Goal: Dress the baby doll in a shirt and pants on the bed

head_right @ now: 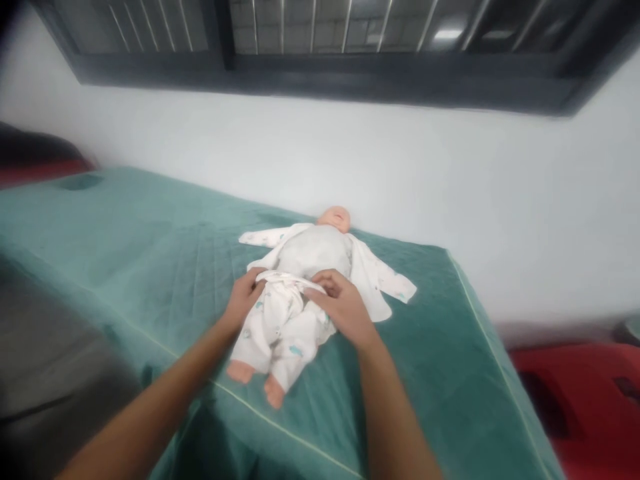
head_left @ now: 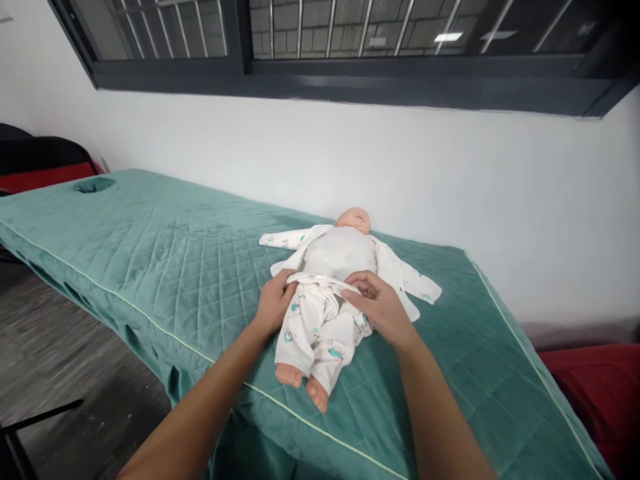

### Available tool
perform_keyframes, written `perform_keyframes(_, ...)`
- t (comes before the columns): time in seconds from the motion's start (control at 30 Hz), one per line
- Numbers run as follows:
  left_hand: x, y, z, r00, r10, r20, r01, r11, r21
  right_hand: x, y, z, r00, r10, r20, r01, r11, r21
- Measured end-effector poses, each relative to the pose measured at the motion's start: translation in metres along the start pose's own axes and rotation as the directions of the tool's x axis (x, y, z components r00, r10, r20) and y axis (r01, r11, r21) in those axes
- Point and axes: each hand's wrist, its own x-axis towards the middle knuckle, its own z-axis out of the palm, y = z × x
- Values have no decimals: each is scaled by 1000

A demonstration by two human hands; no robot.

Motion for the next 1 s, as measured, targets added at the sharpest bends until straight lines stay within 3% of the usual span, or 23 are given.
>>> perform_keyframes(0.3,-1,2,-4,997,-66,-35,54,963,-264,-2,24,-30,952,93,-292,-45,985,167)
perform_keyframes(0.47,2,0,-8,996,-89,1,82,904,-420,-17,32,-23,984,138,-109,-147,986,-77)
perform_keyframes(0.57,1,0,-10,995,-99,28,101,884,-457,-30,36,-17,981,142,-135,-164,971,-171)
perform_keyframes(0.63,0,2,-11,992,-113,62,129,898,-421,-38,38,-14,982,127,-137,-148,977,-155)
perform_keyframes(0.8,-3,10,-11,979,-128,161,170,946,-277,-48,45,-13,995,103,-6,-103,995,3)
perform_keyframes(1.0,-5,11,-11,979,-79,189,130,952,-276,-49,43,-14,999,32,44,-36,995,95)
